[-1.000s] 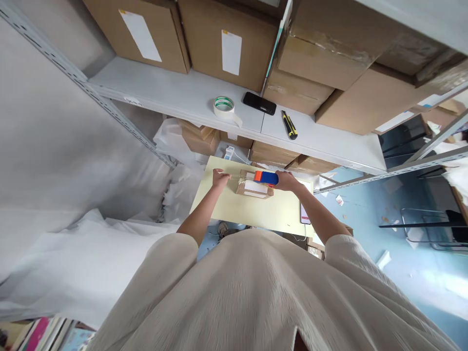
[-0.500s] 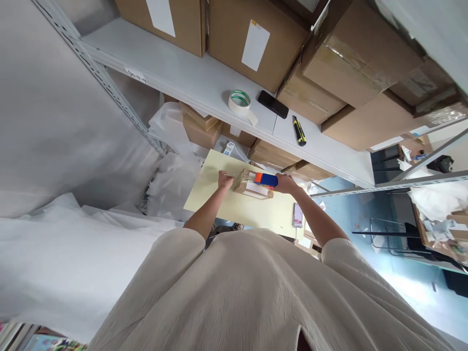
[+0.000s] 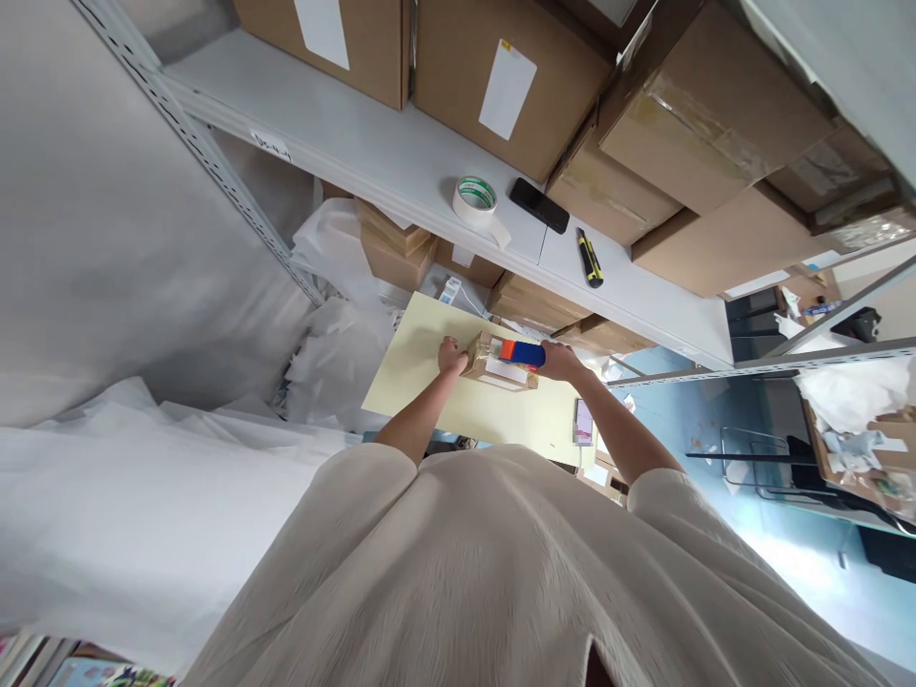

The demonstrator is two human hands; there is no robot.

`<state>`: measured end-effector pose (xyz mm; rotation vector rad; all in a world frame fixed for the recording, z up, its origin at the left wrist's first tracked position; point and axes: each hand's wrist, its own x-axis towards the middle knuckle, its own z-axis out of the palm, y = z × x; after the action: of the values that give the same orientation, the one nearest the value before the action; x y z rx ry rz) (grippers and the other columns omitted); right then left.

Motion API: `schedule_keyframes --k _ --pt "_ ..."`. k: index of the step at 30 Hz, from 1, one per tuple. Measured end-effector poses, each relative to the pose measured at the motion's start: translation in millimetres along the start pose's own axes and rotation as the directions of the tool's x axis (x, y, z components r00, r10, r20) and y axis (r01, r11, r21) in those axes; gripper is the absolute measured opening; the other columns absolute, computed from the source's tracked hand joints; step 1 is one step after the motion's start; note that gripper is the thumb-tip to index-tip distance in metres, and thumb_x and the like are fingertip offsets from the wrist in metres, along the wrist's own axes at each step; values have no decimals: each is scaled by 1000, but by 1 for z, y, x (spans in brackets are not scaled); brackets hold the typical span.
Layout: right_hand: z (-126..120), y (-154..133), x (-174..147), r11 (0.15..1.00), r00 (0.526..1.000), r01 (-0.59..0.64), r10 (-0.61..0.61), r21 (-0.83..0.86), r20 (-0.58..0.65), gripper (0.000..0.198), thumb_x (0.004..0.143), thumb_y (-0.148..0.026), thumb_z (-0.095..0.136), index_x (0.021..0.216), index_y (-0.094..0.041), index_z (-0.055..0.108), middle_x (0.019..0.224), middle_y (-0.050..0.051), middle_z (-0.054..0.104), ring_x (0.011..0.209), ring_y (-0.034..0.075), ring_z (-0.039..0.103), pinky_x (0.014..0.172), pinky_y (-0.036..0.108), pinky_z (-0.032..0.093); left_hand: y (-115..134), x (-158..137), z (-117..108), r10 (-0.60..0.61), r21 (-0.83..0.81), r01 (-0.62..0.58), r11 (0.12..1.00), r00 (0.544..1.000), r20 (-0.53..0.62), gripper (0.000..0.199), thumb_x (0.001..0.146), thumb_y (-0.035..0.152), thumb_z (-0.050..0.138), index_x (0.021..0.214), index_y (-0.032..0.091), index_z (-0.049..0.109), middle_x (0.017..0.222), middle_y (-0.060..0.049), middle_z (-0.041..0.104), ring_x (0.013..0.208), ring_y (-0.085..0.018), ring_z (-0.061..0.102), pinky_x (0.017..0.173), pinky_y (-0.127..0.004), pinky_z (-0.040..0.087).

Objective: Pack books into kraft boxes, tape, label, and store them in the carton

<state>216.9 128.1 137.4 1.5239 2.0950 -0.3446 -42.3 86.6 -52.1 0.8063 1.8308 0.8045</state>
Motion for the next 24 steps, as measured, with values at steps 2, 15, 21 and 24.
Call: schedule_keyframes --k 2,15,21,24 --pt "1 -1 1 1000 1000 4 -4 6 -2 52 95 -50 82 133 -18 65 130 20 81 123 38 75 108 45 50 -2 1 -3 76 -59 -73 996 996 53 57 88 12 72 143 23 65 132 -11 82 124 -25 79 110 -38 60" --pt "7 6 3 995 999 24 -21 95 -26 50 95 -50 81 133 -22 64 129 17 82 118 37 78 110 45 51 47 -11 -24 520 289 -757 586 625 582 104 92 32 79 184 21 33 190 -15 35 177 -33 31 146 -47 26" --pt "0 10 -2 995 998 65 -65 71 -4 43 93 -38 82 130 -21 65 122 15 83 115 34 79 110 42 51 63 -8 -20 294 521 -761 387 638 712 114 94 40 84 187 28 21 194 -16 22 181 -33 19 146 -58 14" --pt "-3 14 -2 993 995 99 -100 67 9 45 93 -38 82 131 -21 66 119 14 84 111 34 80 109 41 51 63 -5 -20 277 540 -757 369 644 713 112 93 41 85 187 31 24 194 -15 22 181 -34 19 146 -61 15"
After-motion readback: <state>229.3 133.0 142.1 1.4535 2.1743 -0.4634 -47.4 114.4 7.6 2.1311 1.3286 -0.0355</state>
